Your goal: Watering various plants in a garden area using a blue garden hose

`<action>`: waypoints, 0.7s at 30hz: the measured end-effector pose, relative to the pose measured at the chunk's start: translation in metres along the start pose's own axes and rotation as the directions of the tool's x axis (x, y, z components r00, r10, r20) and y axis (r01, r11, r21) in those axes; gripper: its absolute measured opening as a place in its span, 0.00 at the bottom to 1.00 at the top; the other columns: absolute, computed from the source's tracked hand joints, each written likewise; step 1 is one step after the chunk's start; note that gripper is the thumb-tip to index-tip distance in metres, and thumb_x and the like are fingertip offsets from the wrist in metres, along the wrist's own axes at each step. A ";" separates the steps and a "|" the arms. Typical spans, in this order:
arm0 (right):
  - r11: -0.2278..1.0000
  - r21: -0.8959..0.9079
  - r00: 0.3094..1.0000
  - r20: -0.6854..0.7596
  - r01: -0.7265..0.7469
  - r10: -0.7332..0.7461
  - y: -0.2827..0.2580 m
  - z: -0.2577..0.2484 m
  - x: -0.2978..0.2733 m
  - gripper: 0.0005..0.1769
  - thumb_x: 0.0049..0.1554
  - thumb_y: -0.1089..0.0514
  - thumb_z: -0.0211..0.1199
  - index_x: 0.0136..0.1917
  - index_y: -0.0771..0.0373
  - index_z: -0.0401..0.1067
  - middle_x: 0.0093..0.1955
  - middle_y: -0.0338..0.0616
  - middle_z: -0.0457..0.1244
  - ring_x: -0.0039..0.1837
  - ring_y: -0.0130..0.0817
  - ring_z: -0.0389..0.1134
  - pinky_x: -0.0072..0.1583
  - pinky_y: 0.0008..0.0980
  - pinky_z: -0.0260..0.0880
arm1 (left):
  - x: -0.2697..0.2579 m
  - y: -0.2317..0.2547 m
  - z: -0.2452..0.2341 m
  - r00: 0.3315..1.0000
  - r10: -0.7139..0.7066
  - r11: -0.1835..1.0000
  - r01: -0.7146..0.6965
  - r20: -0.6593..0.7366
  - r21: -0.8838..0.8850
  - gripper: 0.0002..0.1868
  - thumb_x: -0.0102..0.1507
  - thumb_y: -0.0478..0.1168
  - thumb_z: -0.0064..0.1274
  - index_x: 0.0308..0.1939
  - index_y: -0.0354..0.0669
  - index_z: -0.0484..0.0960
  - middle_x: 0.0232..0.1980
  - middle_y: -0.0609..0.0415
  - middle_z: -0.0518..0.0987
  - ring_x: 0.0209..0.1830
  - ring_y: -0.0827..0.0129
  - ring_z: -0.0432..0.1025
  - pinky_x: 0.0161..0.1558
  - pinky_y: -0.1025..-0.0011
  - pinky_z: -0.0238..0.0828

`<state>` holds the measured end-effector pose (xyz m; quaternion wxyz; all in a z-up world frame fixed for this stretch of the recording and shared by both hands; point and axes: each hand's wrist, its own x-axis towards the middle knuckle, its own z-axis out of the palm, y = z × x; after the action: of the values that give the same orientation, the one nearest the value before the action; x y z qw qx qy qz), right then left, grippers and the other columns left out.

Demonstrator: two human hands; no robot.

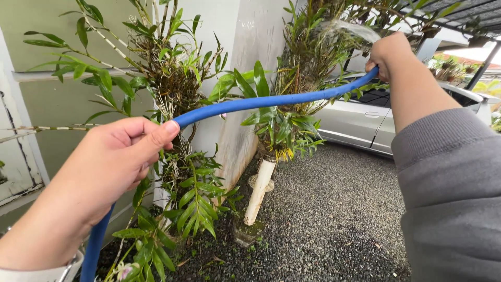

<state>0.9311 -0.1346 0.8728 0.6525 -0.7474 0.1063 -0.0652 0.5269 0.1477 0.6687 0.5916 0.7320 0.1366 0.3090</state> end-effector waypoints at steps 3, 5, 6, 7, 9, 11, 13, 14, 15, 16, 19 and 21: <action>0.940 0.321 0.987 -0.149 0.112 -0.067 0.013 -0.002 0.053 0.17 0.62 0.41 0.42 0.38 0.48 0.44 0.26 0.33 0.47 0.30 0.25 0.47 0.38 0.29 0.46 | -0.009 0.002 0.003 0.999 0.014 0.997 -0.011 -0.029 0.077 0.18 0.71 0.49 0.57 0.33 0.41 0.86 0.16 0.56 0.56 0.16 0.74 0.44 0.24 0.75 0.34; 0.974 0.025 0.967 -0.125 0.227 -0.222 0.038 0.002 0.010 0.04 0.65 0.55 0.40 0.49 0.47 0.48 0.38 0.40 0.54 0.33 0.27 0.53 0.36 0.29 0.49 | -0.021 0.006 0.008 0.996 -0.006 0.980 0.024 -0.092 0.200 0.17 0.70 0.51 0.57 0.34 0.46 0.88 0.17 0.57 0.56 0.17 0.73 0.45 0.24 0.73 0.35; 0.900 -0.267 0.926 -0.059 0.345 -0.373 0.049 0.003 -0.011 0.18 0.67 0.69 0.40 0.61 0.45 0.52 0.50 0.47 0.62 0.37 0.28 0.59 0.34 0.30 0.52 | -0.027 0.008 0.011 0.988 -0.008 0.950 0.057 -0.156 0.308 0.16 0.69 0.53 0.57 0.34 0.50 0.90 0.17 0.58 0.56 0.17 0.73 0.45 0.23 0.71 0.35; 0.902 -0.264 0.928 -0.056 0.342 -0.368 0.056 0.006 0.013 0.18 0.67 0.69 0.40 0.61 0.45 0.52 0.50 0.47 0.62 0.37 0.28 0.59 0.34 0.30 0.52 | -0.032 0.002 0.014 0.988 -0.009 0.948 0.058 -0.157 0.313 0.16 0.69 0.53 0.57 0.34 0.50 0.90 0.17 0.58 0.56 0.17 0.73 0.45 0.23 0.71 0.35; 0.914 -0.267 0.952 0.055 0.306 -0.302 0.071 0.013 0.062 0.25 0.58 0.72 0.34 0.60 0.45 0.53 0.40 0.24 0.65 0.51 0.26 0.64 0.56 0.23 0.59 | -0.042 -0.008 0.021 0.977 0.037 0.932 0.043 -0.211 0.360 0.12 0.66 0.53 0.60 0.37 0.56 0.93 0.19 0.59 0.63 0.19 0.72 0.50 0.24 0.71 0.42; 0.941 -0.185 0.959 0.028 0.284 -0.283 0.095 0.017 0.040 0.23 0.59 0.72 0.34 0.59 0.46 0.54 0.46 0.34 0.62 0.45 0.30 0.63 0.46 0.30 0.55 | -0.055 -0.016 0.031 0.975 -0.005 0.928 0.088 -0.224 0.363 0.12 0.65 0.53 0.61 0.37 0.56 0.93 0.19 0.58 0.65 0.20 0.71 0.52 0.26 0.71 0.45; 0.959 -0.104 0.964 0.001 0.263 -0.264 0.120 0.023 0.047 0.22 0.60 0.72 0.33 0.57 0.46 0.56 0.52 0.45 0.59 0.39 0.33 0.62 0.35 0.37 0.50 | -0.067 -0.025 0.040 0.970 -0.046 0.923 0.132 -0.237 0.362 0.12 0.64 0.54 0.61 0.36 0.56 0.94 0.20 0.57 0.68 0.22 0.70 0.55 0.28 0.71 0.48; 0.957 -0.129 0.965 0.033 0.261 -0.259 0.132 0.026 0.065 0.26 0.56 0.73 0.33 0.58 0.46 0.56 0.46 0.44 0.59 0.39 0.34 0.62 0.35 0.37 0.52 | -0.072 -0.031 0.045 0.961 -0.098 0.920 0.187 -0.259 0.346 0.11 0.63 0.54 0.62 0.39 0.58 0.95 0.21 0.58 0.69 0.23 0.70 0.56 0.29 0.72 0.50; 0.953 -0.156 0.965 0.066 0.260 -0.253 0.145 0.030 0.083 0.30 0.51 0.74 0.32 0.59 0.46 0.56 0.40 0.44 0.59 0.38 0.35 0.61 0.35 0.36 0.54 | -0.077 -0.036 0.049 0.948 -0.151 0.913 0.243 -0.281 0.328 0.11 0.62 0.54 0.63 0.41 0.60 0.96 0.22 0.58 0.70 0.24 0.70 0.57 0.30 0.72 0.51; 0.953 -0.158 0.966 0.070 0.259 -0.251 0.152 0.029 0.085 0.30 0.51 0.74 0.32 0.59 0.46 0.56 0.40 0.44 0.59 0.38 0.35 0.61 0.35 0.36 0.54 | -0.080 -0.040 0.052 0.947 -0.154 0.912 0.247 -0.283 0.328 0.11 0.62 0.54 0.63 0.41 0.60 0.96 0.22 0.58 0.70 0.24 0.70 0.57 0.30 0.72 0.51; 0.937 -0.236 0.960 0.175 0.258 -0.220 0.171 0.032 0.089 0.33 0.46 0.74 0.34 0.61 0.49 0.53 0.25 0.52 0.60 0.28 0.39 0.57 0.31 0.40 0.41 | -0.092 -0.052 0.059 0.917 -0.239 0.906 0.329 -0.320 0.267 0.11 0.62 0.54 0.63 0.41 0.60 0.97 0.23 0.58 0.68 0.25 0.69 0.55 0.31 0.73 0.49; 0.970 0.048 0.958 0.155 0.238 -0.243 0.176 0.037 0.088 0.27 0.51 0.72 0.32 0.58 0.48 0.54 0.34 0.45 0.51 0.26 0.32 0.48 0.27 0.32 0.41 | -0.102 -0.058 0.061 0.917 -0.158 0.952 0.241 -0.366 0.191 0.10 0.62 0.50 0.65 0.41 0.53 0.95 0.22 0.59 0.67 0.24 0.71 0.53 0.29 0.73 0.47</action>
<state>1.0121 -0.1428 0.6895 0.6569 -0.7480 -0.0390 -0.0856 0.4958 0.0575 0.5775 0.4971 0.7125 0.3480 0.3524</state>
